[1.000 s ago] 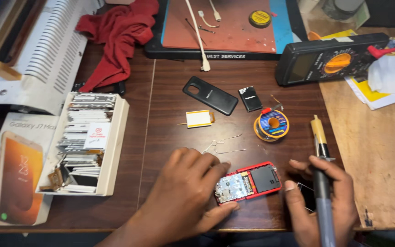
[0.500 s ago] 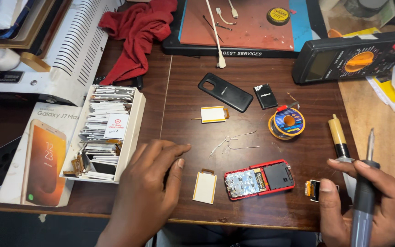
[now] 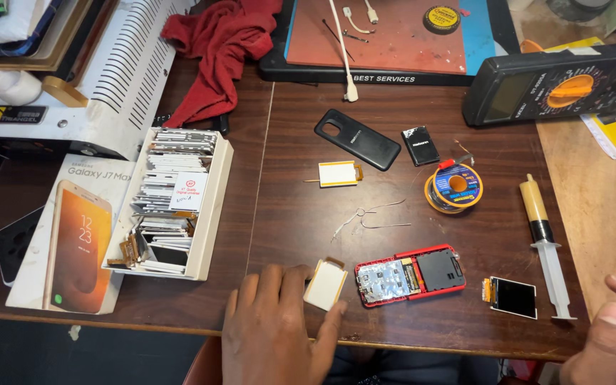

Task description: The person repairs a red phone on a workbench, using a soldering iron to work on the internal board and removing the battery. They then sort removed batteries, placing them one at a time into a box filled with similar batteries, and continue prying at the phone's internals with the soldering iron.

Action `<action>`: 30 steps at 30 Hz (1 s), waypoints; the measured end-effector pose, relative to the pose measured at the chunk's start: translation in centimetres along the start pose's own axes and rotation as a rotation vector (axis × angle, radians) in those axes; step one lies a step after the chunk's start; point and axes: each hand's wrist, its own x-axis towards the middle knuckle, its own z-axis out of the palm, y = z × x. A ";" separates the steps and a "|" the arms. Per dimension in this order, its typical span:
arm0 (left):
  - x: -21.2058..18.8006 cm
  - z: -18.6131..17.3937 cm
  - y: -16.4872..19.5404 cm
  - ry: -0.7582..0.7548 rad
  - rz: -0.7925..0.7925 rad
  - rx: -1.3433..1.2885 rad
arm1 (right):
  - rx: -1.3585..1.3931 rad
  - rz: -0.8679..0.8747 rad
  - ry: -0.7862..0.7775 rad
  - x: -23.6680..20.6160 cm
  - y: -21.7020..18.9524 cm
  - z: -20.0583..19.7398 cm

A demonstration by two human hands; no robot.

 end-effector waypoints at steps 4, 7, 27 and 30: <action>0.0 -0.5 0.6 0.084 0.028 -0.083 | -0.092 -0.134 0.298 -0.9 1.2 -0.5; 0.1 -0.9 1.3 0.084 0.021 -0.137 | -0.173 -0.359 0.248 -0.7 3.9 -1.4; -4.0 -1.8 0.5 0.504 0.626 -0.221 | -0.114 -0.314 0.169 -2.4 3.0 -3.3; -4.8 -1.3 0.3 0.490 0.606 -0.226 | -0.142 -0.369 0.164 -2.2 3.2 -3.3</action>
